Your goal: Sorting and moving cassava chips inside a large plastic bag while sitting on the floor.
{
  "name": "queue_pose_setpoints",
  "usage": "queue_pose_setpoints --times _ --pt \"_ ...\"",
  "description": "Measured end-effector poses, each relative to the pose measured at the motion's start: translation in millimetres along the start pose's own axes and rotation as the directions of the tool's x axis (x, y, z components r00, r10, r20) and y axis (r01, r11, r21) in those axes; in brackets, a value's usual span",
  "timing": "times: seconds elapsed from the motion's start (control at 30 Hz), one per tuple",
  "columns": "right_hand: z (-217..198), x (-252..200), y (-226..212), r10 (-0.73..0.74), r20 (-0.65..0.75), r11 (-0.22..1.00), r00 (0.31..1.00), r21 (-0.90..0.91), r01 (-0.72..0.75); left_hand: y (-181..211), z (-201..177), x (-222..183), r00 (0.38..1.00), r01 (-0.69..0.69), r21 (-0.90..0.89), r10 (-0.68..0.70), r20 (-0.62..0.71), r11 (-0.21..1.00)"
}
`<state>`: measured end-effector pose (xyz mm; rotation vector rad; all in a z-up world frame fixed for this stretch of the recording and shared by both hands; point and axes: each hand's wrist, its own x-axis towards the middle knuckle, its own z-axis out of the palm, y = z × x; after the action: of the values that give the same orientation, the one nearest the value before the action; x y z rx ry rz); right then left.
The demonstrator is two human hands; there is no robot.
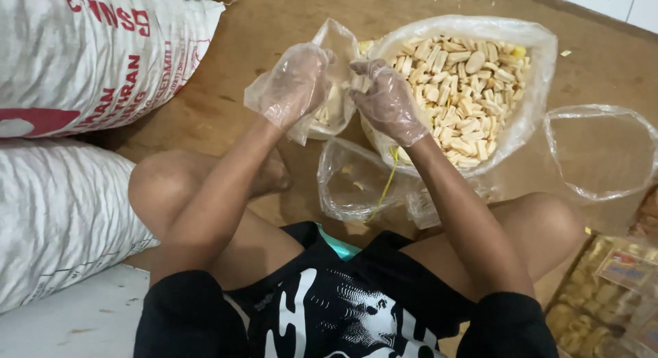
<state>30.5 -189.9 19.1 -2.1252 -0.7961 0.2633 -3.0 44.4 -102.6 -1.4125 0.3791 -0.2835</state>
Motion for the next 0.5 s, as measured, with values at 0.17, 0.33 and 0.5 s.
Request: queue_pose_setpoints --times 0.17,0.33,0.5 --pt "-2.1 0.0 12.1 -0.065 -0.103 0.998 0.993 -0.032 0.062 -45.3 -10.3 27.5 0.878 0.136 -0.945 -0.405 0.254 -0.299" --pt "-28.8 -5.1 4.3 -0.077 -0.179 0.996 0.981 -0.068 0.066 -87.8 -43.9 46.4 0.839 0.017 -0.943 -0.508 0.194 -0.333" --pt "-51.8 -19.7 23.9 -0.016 -0.229 0.988 0.973 -0.152 -0.019 -122.7 -73.3 58.6 0.786 -0.125 -0.927 -0.605 0.125 -0.354"
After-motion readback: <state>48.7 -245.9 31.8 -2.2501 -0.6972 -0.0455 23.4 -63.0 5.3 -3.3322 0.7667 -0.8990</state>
